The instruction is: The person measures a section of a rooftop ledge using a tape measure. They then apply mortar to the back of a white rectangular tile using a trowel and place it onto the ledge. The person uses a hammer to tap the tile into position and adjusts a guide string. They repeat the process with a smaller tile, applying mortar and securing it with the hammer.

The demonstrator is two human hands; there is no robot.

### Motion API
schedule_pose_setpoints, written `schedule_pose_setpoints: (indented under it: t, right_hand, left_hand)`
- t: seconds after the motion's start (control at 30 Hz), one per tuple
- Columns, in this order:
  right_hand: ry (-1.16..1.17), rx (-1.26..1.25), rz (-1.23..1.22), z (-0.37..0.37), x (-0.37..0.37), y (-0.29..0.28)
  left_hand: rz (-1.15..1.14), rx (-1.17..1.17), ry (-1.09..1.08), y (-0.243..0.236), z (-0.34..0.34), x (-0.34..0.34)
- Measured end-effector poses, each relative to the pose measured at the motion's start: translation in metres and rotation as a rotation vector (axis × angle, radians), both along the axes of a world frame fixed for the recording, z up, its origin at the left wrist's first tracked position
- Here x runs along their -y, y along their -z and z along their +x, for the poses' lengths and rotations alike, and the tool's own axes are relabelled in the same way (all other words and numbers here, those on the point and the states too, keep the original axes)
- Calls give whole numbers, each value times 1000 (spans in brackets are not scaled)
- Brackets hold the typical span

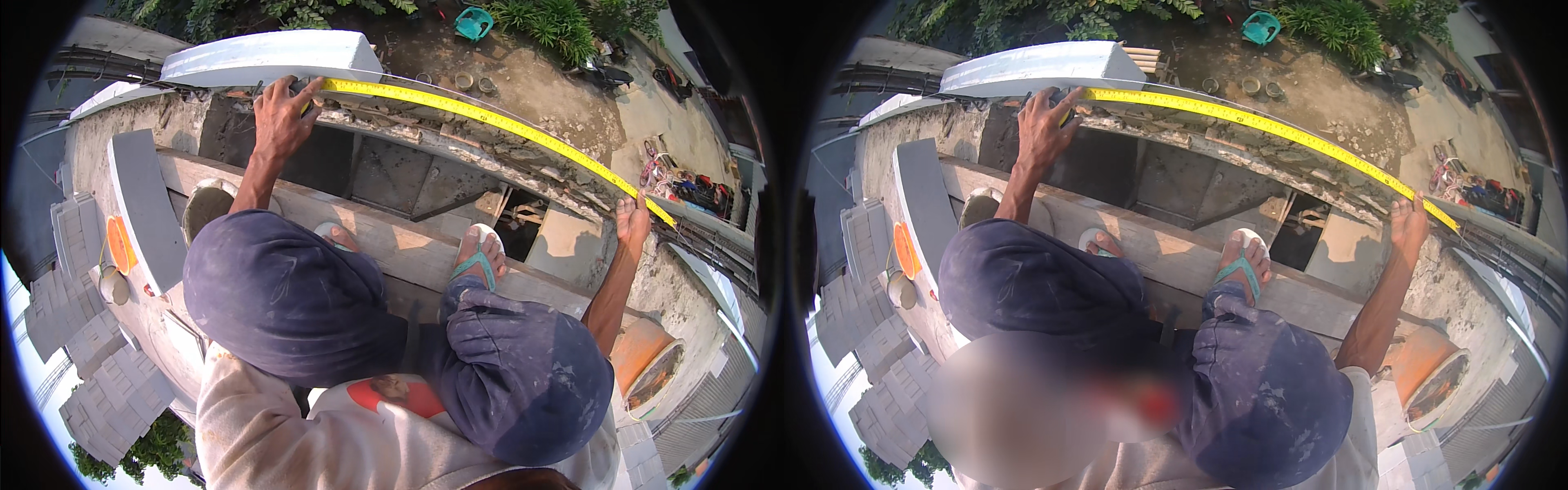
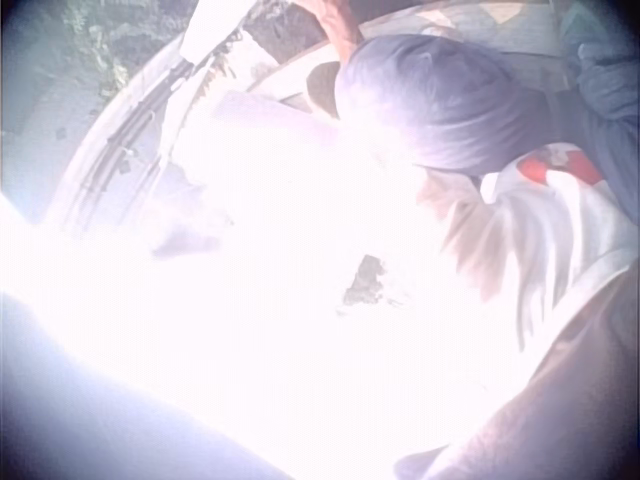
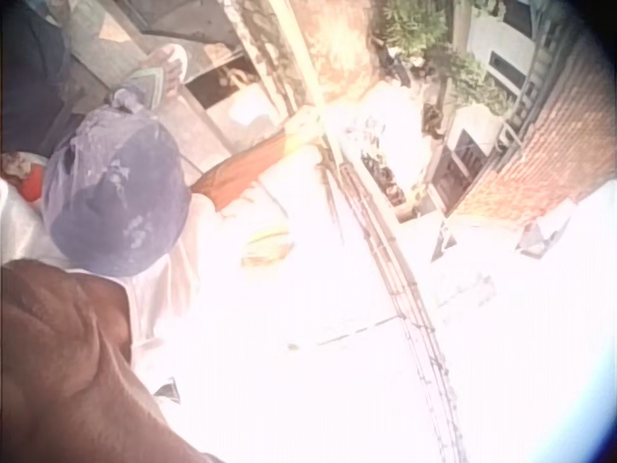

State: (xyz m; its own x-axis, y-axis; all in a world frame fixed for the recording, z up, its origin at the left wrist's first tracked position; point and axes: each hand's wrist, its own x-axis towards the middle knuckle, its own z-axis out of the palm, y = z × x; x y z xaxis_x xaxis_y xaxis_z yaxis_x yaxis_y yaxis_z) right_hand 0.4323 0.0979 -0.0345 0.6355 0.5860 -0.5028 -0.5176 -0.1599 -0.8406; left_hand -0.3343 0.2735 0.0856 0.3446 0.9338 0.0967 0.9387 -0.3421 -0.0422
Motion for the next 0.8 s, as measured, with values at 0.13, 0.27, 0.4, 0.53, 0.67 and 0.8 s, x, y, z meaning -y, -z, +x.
schedule_pose_setpoints:
  t: [0.13, 0.27, 0.4, 0.53, 0.67, 0.8]
  right_hand:
    - [-10, -11, -11, 10, 8, 2]
    - [-8, -19, -2, -9, -1, -2]
    - [-5, -9, 22, -19, -3, -9]
    - [38, 9, -3, -29, 4, -16]
    - [64, -41, 21, -56, -8, -33]
    - [84, -68, 25, -53, -9, -39]
  left_hand:
    - [-3, 8, 12, 4, 4, -3]
    - [5, -13, 1, -2, -3, 2]
    - [27, -16, -4, 0, -6, 0]
    - [26, -9, 17, -7, 0, -6]
    - [16, -5, 12, 3, -1, -4]
    - [18, 1, 48, 5, 0, -6]
